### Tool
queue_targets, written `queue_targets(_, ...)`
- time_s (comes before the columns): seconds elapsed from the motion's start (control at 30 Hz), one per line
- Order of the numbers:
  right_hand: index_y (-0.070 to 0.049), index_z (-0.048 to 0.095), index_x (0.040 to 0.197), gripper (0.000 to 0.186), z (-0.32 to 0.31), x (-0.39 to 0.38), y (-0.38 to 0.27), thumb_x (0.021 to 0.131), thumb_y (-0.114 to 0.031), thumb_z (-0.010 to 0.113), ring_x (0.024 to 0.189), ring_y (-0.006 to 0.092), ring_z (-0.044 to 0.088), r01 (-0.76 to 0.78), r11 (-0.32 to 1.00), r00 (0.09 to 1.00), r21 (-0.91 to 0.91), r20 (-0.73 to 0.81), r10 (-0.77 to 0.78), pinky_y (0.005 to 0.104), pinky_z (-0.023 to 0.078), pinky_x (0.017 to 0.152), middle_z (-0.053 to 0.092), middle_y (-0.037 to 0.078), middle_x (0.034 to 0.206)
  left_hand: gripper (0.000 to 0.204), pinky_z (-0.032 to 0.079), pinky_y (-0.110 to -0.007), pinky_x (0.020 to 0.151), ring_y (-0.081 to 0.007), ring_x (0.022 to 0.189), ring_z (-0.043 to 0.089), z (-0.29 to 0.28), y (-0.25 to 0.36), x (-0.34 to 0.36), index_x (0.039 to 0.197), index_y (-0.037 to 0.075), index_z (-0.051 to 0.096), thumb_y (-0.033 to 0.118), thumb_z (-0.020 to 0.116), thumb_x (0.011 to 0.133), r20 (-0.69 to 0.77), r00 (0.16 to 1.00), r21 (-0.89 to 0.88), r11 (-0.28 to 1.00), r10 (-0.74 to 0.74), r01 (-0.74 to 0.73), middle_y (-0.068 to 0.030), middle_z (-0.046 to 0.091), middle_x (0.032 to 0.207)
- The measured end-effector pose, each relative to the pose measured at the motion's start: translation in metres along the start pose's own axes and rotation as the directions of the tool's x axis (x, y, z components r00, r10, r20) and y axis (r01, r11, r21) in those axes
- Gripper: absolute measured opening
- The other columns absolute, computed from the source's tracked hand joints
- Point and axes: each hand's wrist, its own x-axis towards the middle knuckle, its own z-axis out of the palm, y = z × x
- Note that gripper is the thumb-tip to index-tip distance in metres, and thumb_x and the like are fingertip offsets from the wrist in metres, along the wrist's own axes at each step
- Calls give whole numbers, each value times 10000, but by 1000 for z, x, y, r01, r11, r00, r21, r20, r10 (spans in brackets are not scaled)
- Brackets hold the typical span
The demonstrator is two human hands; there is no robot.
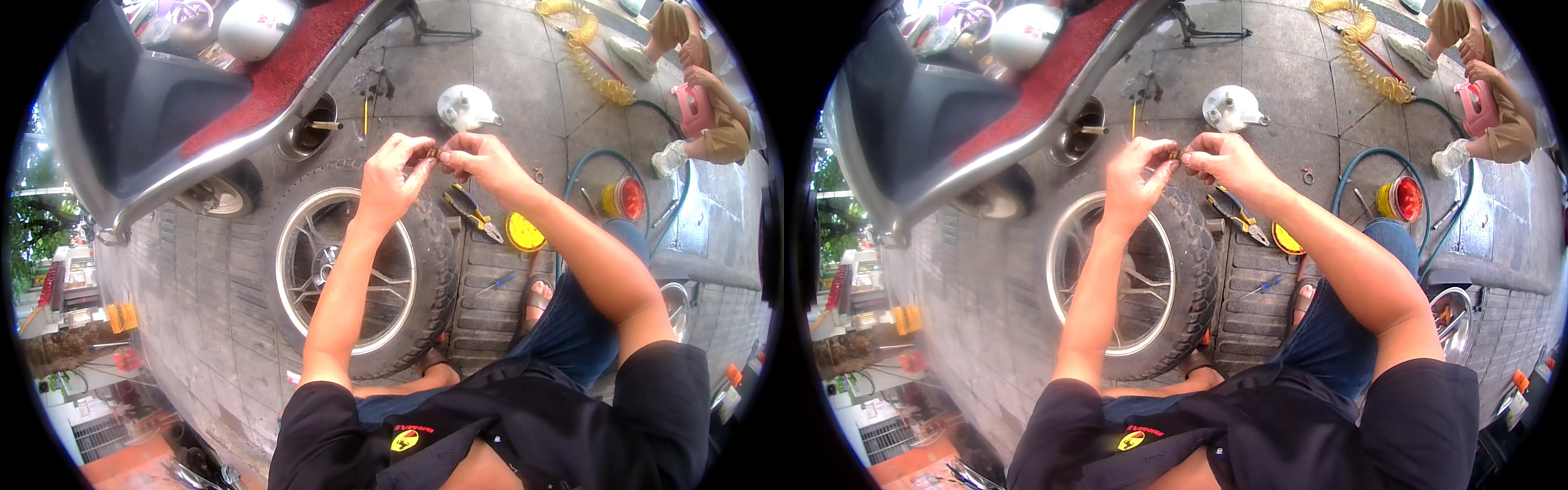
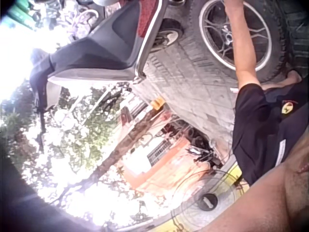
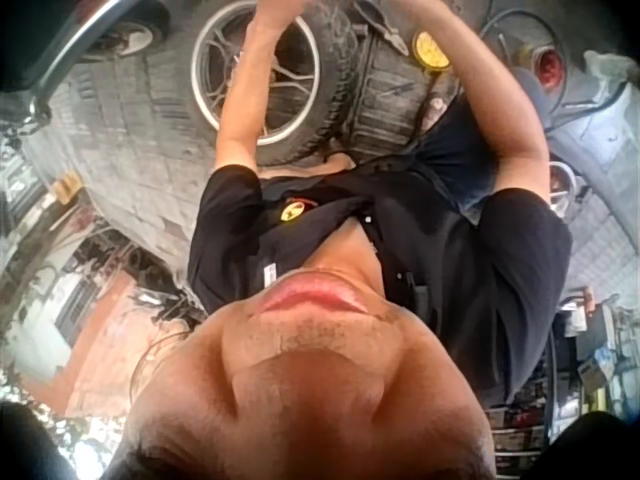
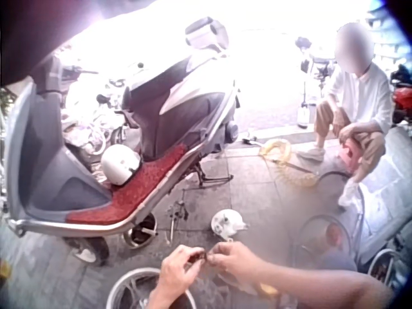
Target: The person cleans and assembles parts of a motorcycle wheel hub, using a hammer and a punch to secure components before fitting the hub into the wheel rim.
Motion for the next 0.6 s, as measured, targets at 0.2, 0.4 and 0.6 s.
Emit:
queue_targets(0.2,20,626,914,241,1,0,1,859,-207,684,726,133,600,182,927,974,-327,-70,-216,305,487,678,657,64,792,248,517,-278,759,-149,836,657,10,-1,0,1053,-7,650,-24,654,806,-36,995,-69,994,-93,90,-81,674,938)
queue_targets(0.4,12,639,959,285,9,-4,-4,825,-226,722,726,166,635,213,874,941,-437,-150,-304,323,506,682,666,122,813,252,520,-278,766,-159,835,668,13,0,0,1059,-9,644,-20,642,806,-83,992,-34,995,-97,94,-96,685,940)
queue_targets(0.6,7,650,942,295,12,-5,-8,816,-247,730,746,215,655,258,850,926,-460,-135,-354,337,513,689,668,135,832,264,527,-295,770,-186,856,691,16,6,-2,1076,-3,595,-22,629,814,-139,986,-24,996,-94,91,-124,686,944)
